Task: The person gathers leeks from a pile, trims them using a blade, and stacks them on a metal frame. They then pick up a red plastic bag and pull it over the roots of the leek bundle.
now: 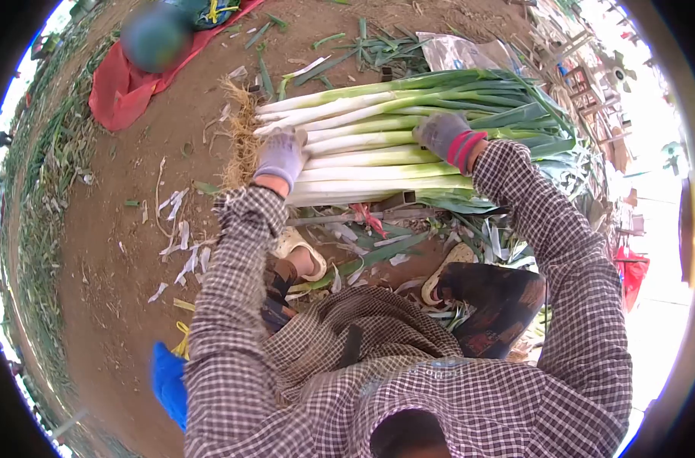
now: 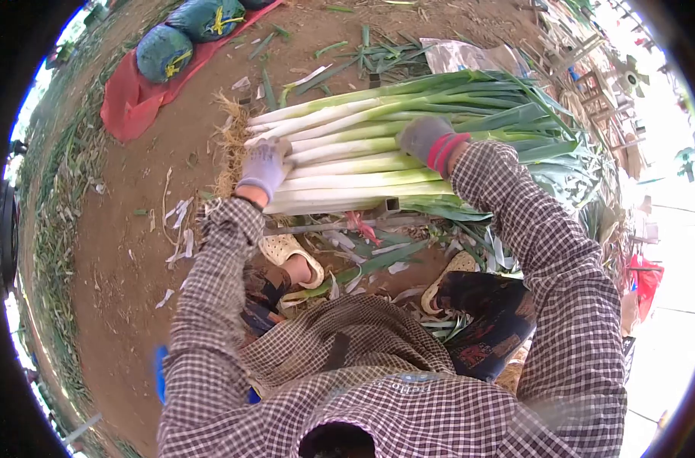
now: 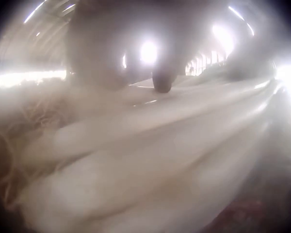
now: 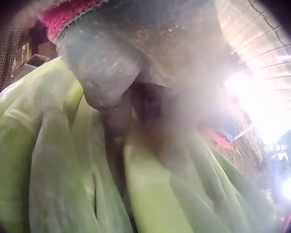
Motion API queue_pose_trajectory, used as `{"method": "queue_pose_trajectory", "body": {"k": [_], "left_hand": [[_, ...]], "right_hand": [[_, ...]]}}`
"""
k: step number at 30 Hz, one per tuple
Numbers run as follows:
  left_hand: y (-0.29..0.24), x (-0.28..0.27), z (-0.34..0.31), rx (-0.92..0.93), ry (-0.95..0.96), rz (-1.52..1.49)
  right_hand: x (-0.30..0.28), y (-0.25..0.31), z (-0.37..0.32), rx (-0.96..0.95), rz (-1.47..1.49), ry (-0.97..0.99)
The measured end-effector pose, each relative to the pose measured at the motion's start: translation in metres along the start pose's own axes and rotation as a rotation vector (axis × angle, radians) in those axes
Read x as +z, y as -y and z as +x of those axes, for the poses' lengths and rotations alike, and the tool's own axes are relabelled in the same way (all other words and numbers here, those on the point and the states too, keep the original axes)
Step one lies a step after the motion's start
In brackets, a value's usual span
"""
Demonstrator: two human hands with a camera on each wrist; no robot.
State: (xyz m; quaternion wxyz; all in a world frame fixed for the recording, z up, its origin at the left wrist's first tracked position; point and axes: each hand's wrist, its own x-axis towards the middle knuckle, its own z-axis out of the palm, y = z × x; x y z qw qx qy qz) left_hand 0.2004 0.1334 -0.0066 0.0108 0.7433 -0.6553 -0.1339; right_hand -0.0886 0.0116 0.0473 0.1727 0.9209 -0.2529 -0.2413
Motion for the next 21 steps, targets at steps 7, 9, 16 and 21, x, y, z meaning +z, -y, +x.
{"method": "queue_pose_trajectory", "body": {"k": [7, 9, 16, 21], "left_hand": [[0.016, 0.027, 0.034, 0.132, -0.008, 0.216], [0.022, 0.029, 0.041, 0.131, -0.033, 0.168], [0.023, 0.026, 0.027, 0.053, -0.05, -0.043], [0.021, 0.002, 0.034, -0.031, 0.068, -0.12]], "right_hand": [[0.015, -0.008, 0.024, 0.019, 0.123, -0.004], [0.013, -0.008, 0.033, 0.063, 0.187, -0.008], [-0.044, -0.028, 0.034, 0.174, 0.488, -0.046], [-0.011, -0.017, 0.056, 0.226, 0.422, -0.018]]}}
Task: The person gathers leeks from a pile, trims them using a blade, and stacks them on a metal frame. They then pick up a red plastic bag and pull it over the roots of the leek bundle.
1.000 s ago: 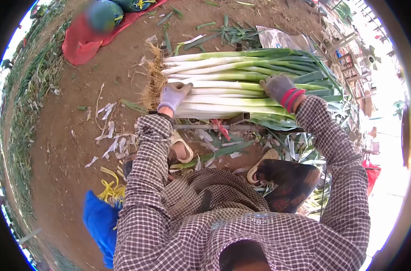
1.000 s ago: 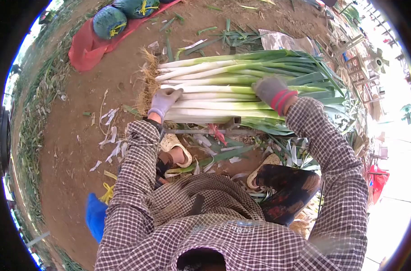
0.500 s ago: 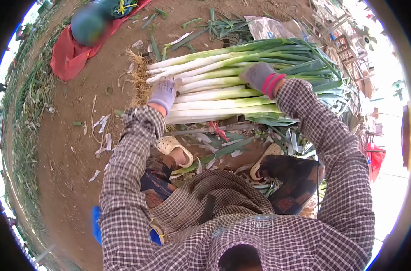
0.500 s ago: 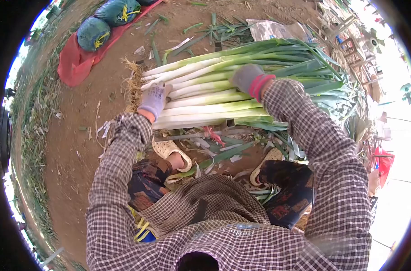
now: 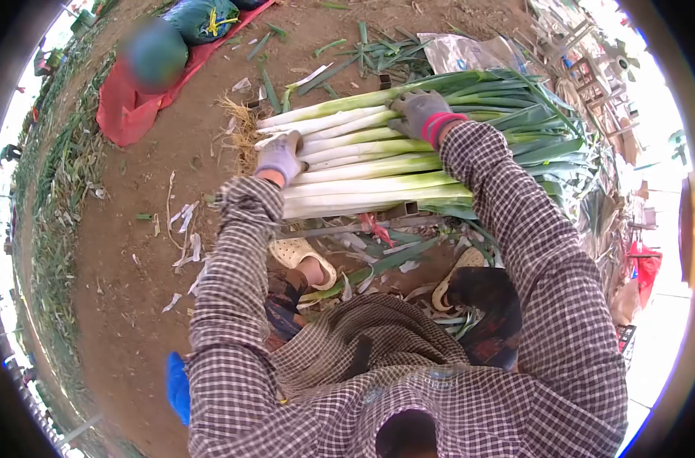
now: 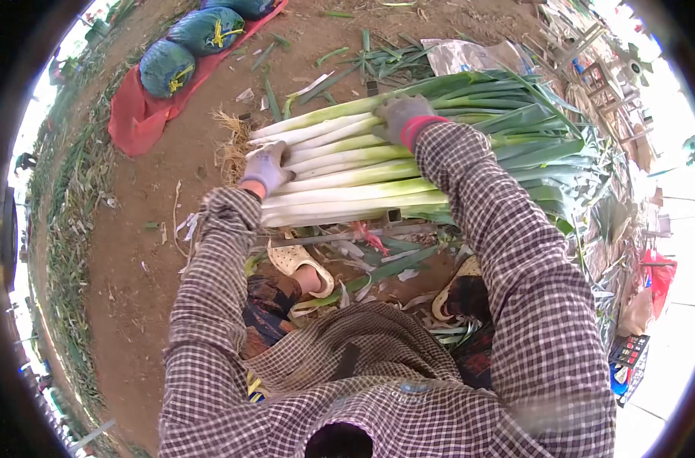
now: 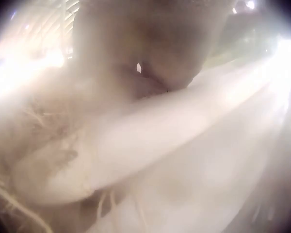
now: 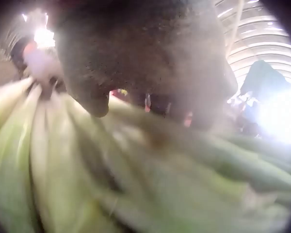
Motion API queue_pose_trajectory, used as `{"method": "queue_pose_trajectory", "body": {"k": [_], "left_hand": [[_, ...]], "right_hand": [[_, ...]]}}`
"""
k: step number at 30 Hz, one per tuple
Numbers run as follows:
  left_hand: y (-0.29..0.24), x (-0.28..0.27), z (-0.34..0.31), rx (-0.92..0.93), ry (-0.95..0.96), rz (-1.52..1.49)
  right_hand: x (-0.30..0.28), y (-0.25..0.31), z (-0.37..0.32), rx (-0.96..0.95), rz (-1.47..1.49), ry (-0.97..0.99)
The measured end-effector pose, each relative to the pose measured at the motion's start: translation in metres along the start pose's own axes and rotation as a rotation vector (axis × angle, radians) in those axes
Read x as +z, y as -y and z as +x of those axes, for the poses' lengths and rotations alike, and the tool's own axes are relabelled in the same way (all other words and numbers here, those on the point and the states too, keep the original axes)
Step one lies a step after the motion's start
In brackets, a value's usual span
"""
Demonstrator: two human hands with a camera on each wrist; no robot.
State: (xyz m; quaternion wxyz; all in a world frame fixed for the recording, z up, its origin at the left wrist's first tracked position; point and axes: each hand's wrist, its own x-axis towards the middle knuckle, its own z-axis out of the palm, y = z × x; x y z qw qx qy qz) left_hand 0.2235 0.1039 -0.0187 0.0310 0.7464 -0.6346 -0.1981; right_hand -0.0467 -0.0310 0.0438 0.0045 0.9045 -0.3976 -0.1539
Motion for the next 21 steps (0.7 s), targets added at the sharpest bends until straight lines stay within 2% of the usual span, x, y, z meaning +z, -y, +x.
{"method": "queue_pose_trajectory", "body": {"k": [3, 5, 7, 9, 11, 13, 14, 17, 21], "left_hand": [[-0.007, -0.012, 0.011, 0.043, -0.313, -0.466], [-0.009, 0.001, 0.016, 0.119, -0.389, -0.255], [0.005, 0.046, 0.034, 0.207, -0.426, -0.082], [0.013, 0.053, 0.029, 0.253, -0.429, -0.15], [0.011, 0.057, 0.03, 0.257, -0.469, -0.075], [0.002, 0.055, 0.035, 0.22, -0.456, 0.033], [0.003, 0.054, 0.037, 0.211, -0.421, 0.009], [0.002, 0.058, 0.028, 0.23, -0.46, 0.055], [0.0, 0.066, 0.028, 0.151, -0.463, 0.162]], "right_hand": [[0.002, 0.0, 0.006, 0.033, 0.034, 0.043], [0.001, 0.004, 0.011, 0.07, 0.038, 0.074], [-0.005, 0.013, 0.001, 0.068, 0.026, 0.12], [-0.005, 0.019, -0.013, 0.077, 0.001, 0.124], [0.012, 0.022, -0.011, 0.119, 0.065, 0.159], [0.013, 0.025, 0.01, 0.195, 0.053, 0.189], [0.01, 0.024, 0.011, 0.175, 0.075, 0.222], [0.01, 0.03, -0.002, 0.184, 0.032, 0.17], [-0.025, 0.016, -0.049, 0.111, -0.118, 0.171]]}}
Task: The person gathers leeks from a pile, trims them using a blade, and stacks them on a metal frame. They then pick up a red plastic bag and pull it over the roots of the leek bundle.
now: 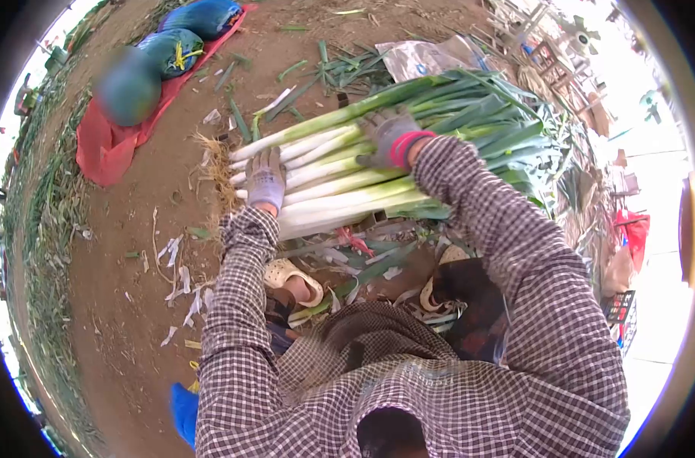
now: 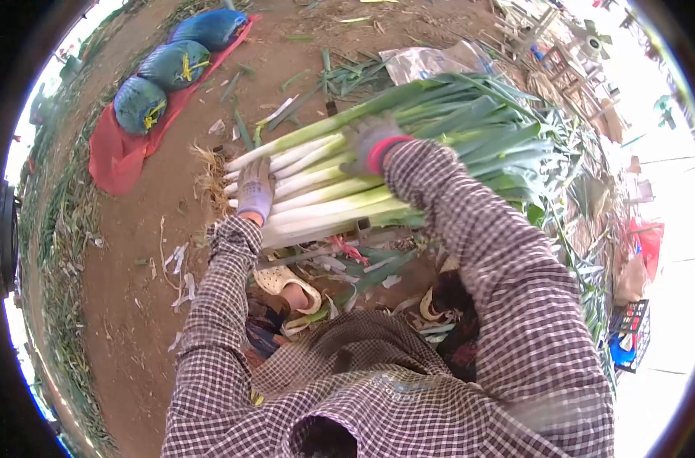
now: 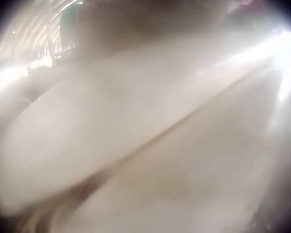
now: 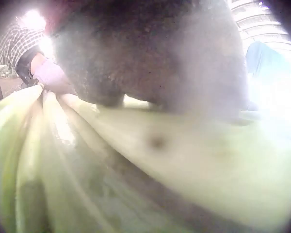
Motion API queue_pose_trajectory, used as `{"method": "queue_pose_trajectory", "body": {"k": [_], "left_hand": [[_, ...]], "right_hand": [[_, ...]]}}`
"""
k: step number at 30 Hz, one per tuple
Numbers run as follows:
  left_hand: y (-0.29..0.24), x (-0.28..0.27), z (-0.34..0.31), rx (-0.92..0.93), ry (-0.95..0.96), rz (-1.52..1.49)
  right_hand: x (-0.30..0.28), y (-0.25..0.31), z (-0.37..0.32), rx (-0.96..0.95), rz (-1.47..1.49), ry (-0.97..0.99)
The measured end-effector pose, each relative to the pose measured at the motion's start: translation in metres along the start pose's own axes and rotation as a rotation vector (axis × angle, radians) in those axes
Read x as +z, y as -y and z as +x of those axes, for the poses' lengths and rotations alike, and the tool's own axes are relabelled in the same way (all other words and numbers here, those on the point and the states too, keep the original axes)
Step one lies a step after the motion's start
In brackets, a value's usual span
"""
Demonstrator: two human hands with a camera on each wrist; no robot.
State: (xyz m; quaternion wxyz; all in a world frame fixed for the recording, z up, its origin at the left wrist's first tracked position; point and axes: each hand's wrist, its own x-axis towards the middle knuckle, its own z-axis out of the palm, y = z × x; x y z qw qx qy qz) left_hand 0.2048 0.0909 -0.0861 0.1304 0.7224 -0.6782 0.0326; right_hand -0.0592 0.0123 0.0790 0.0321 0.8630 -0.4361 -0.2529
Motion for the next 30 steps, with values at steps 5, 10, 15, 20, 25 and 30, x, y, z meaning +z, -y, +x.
{"method": "queue_pose_trajectory", "body": {"k": [5, 10, 15, 20, 25, 30], "left_hand": [[0.001, 0.002, -0.003, 0.003, -0.007, 0.015], [0.003, 0.004, -0.002, -0.021, 0.013, -0.012], [0.012, -0.007, 0.017, -0.083, 0.067, -0.233], [0.013, -0.028, 0.017, -0.104, 0.166, -0.288], [0.015, -0.036, 0.015, -0.103, 0.231, -0.315], [-0.004, -0.046, 0.037, 0.033, 0.245, -0.286]], "right_hand": [[0.018, -0.031, -0.018, -0.06, -0.002, -0.115], [-0.001, -0.025, 0.021, -0.05, 0.054, 0.033], [0.006, -0.011, 0.048, 0.005, 0.115, 0.038], [0.011, -0.002, 0.059, 0.007, -0.008, 0.087], [0.021, -0.004, 0.066, -0.026, -0.021, 0.073], [0.015, -0.002, 0.068, -0.017, 0.018, 0.111]]}}
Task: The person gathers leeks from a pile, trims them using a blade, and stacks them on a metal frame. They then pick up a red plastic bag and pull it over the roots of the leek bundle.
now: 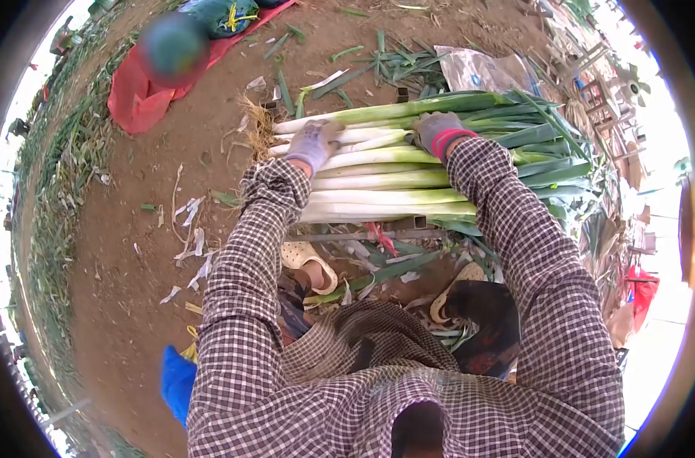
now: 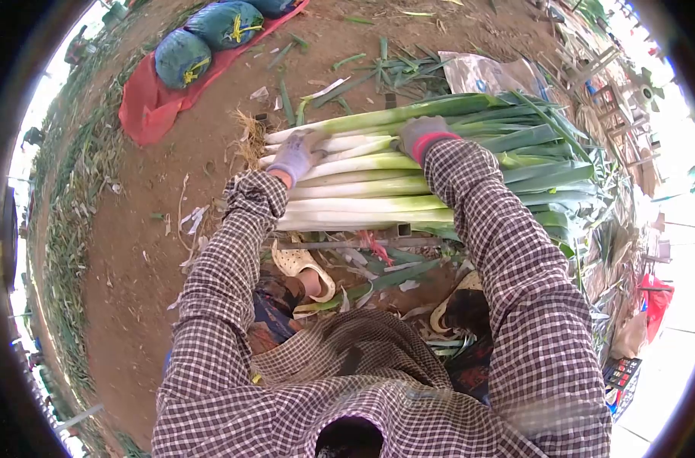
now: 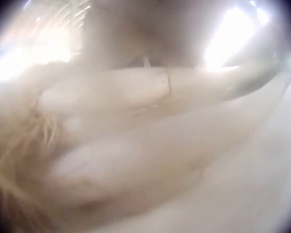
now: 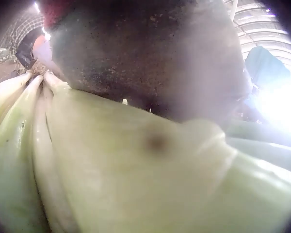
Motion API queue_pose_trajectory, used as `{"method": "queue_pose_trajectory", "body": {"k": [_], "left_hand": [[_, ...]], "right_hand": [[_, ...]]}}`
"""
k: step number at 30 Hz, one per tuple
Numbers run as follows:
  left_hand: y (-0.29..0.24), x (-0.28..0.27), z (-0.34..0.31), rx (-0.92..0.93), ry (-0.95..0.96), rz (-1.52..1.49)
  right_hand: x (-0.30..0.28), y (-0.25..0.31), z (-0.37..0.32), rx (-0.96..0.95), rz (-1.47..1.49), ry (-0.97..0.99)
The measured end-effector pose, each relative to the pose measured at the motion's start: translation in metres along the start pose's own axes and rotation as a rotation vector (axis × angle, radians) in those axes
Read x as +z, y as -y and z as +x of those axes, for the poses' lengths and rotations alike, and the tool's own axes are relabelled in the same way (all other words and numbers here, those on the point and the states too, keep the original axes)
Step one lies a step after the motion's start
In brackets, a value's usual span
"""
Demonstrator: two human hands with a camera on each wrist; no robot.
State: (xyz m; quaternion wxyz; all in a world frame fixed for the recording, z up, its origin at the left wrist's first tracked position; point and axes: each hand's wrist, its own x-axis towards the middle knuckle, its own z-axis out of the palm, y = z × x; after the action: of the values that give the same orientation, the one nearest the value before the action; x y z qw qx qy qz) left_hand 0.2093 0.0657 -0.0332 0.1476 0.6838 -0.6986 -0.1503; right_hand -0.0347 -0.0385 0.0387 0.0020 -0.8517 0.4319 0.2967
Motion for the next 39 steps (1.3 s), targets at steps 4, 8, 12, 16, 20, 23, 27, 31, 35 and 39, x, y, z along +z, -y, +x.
{"method": "queue_pose_trajectory", "body": {"k": [4, 8, 12, 16, 20, 23, 27, 31, 35, 39], "left_hand": [[-0.017, 0.022, 0.022, -0.067, -0.105, -0.093], [-0.021, 0.022, 0.01, 0.102, -0.183, 0.098], [-0.015, -0.006, -0.001, 0.019, 0.064, 0.036], [-0.001, -0.008, 0.0, 0.006, 0.168, 0.227], [-0.02, -0.006, -0.009, 0.014, -0.064, 0.16], [-0.039, 0.006, 0.008, -0.016, 0.016, 0.188], [-0.053, 0.005, 0.024, 0.118, 0.179, 0.441], [-0.041, -0.01, 0.011, 0.253, 0.098, 0.512], [-0.037, -0.006, 0.0, 0.237, 0.04, 0.513], [-0.014, -0.013, -0.012, 0.233, -0.161, 0.277]], "right_hand": [[-0.003, 0.003, -0.002, 0.035, 0.025, 0.021], [0.003, 0.002, 0.003, 0.064, 0.068, 0.003], [0.003, 0.001, 0.0, 0.068, 0.074, 0.019], [0.008, 0.003, 0.005, 0.08, 0.077, -0.004], [0.007, 0.001, 0.0, 0.068, 0.087, -0.026], [0.01, 0.002, -0.002, 0.067, 0.087, -0.031], [0.01, 0.0, -0.005, 0.073, 0.116, -0.054], [0.015, -0.005, -0.017, -0.033, 0.163, -0.195], [0.012, -0.002, -0.014, 0.013, 0.227, -0.139], [0.005, 0.0, -0.013, 0.029, 0.187, -0.092]]}}
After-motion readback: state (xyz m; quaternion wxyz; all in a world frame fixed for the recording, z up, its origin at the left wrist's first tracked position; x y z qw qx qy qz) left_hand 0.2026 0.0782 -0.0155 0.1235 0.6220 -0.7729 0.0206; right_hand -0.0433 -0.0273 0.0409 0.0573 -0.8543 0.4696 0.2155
